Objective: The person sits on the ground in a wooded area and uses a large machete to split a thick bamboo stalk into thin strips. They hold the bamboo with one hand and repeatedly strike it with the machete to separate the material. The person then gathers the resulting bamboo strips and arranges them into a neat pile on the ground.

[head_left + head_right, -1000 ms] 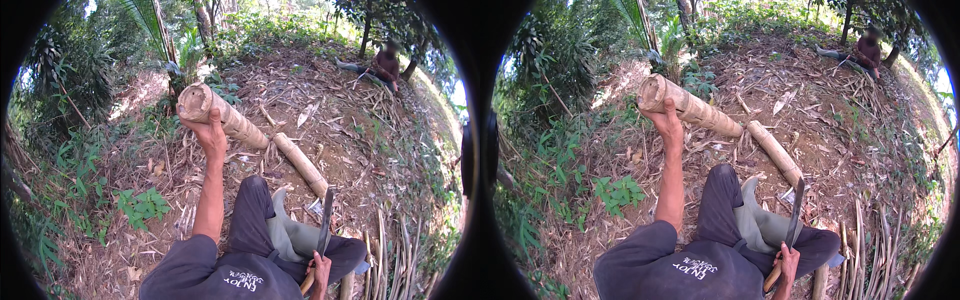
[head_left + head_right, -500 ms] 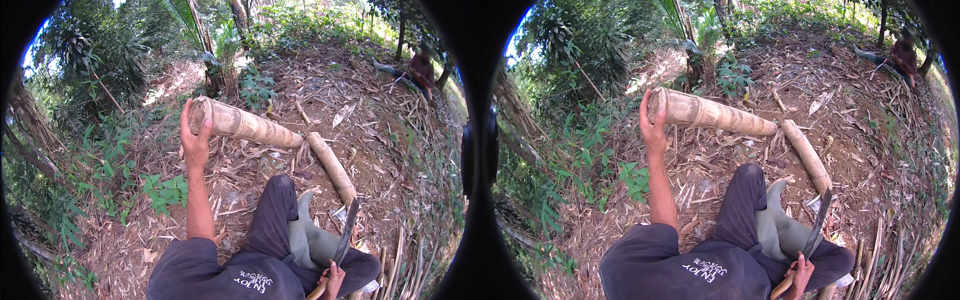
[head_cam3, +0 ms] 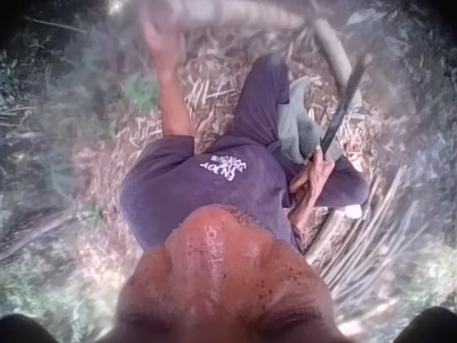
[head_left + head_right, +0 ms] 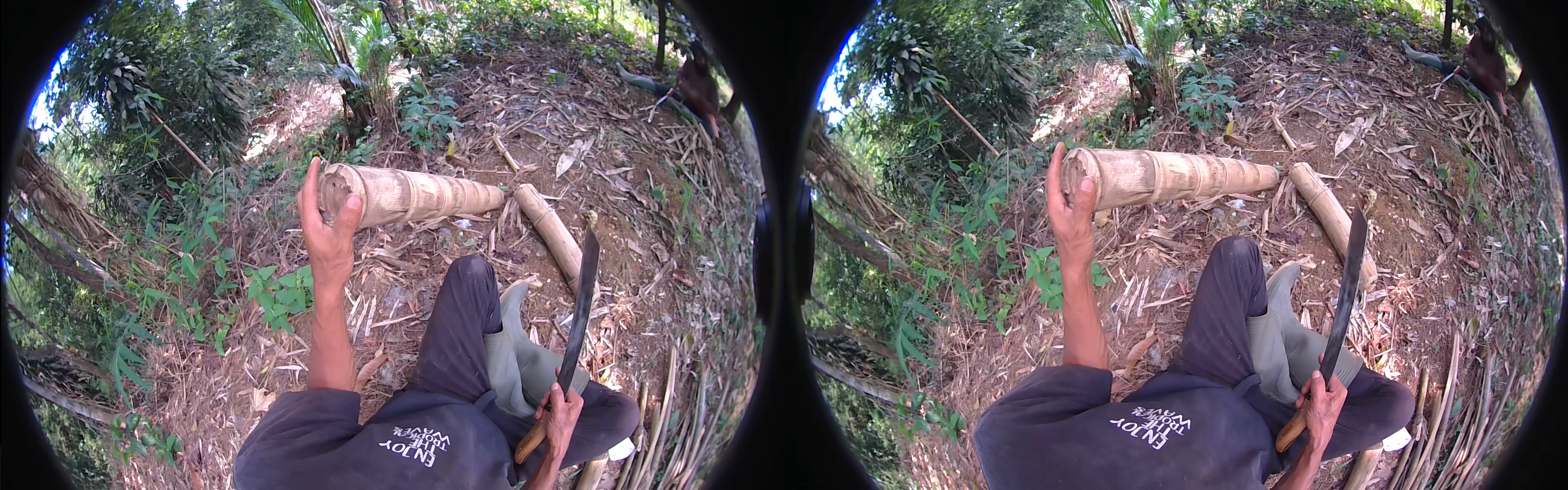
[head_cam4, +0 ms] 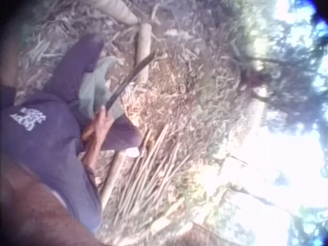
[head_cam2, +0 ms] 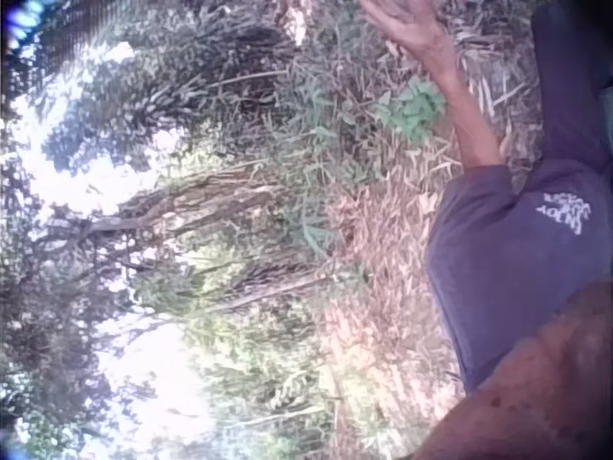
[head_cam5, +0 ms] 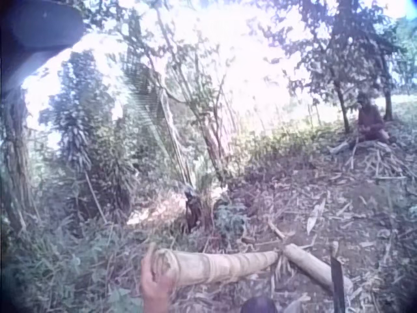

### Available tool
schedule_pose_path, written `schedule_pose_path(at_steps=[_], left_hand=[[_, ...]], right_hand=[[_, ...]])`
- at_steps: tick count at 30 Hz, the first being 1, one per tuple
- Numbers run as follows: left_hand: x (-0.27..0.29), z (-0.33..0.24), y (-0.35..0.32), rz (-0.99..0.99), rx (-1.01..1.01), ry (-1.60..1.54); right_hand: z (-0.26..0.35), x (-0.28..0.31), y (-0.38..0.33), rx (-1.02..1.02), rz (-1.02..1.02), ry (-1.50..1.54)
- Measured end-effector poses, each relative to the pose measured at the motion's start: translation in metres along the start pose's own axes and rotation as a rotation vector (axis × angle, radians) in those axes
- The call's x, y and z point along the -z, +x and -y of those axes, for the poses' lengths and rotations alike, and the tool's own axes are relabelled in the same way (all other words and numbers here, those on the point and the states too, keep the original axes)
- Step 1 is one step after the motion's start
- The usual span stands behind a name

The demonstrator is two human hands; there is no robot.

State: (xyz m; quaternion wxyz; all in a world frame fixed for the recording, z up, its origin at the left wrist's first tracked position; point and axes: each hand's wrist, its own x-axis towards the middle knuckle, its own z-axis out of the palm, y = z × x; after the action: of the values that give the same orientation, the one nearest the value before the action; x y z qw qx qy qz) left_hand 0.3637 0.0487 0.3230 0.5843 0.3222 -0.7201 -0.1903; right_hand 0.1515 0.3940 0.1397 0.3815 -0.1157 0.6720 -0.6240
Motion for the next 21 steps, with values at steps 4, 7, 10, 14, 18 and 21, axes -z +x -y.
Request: schedule_pose_path(at_steps=[4, 7, 10, 14, 18, 21], left_hand=[[-0.002, -0.015, -0.026, -0.049, 0.262, -0.085], [-0.012, -0.021, -0.05, -0.133, 0.317, -0.326], [-0.016, -0.034, -0.066, -0.146, 0.337, -0.385], [-0.022, -0.044, -0.089, -0.117, 0.357, -0.393], [-0.04, -0.047, -0.108, -0.128, 0.312, -0.598], [-0.041, -0.044, -0.116, -0.097, 0.321, -0.583]], right_hand=[[0.023, -0.03, 0.007, 0.394, 0.066, -0.031], [0.037, -0.061, 0.02, 0.617, 0.096, -0.068], [0.053, -0.086, 0.021, 0.607, 0.114, -0.091], [0.071, -0.108, 0.008, 0.625, 0.176, -0.251], [0.08, -0.134, -0.005, 0.844, 0.226, -0.276], [0.085, -0.138, -0.004, 0.932, 0.243, -0.307]])
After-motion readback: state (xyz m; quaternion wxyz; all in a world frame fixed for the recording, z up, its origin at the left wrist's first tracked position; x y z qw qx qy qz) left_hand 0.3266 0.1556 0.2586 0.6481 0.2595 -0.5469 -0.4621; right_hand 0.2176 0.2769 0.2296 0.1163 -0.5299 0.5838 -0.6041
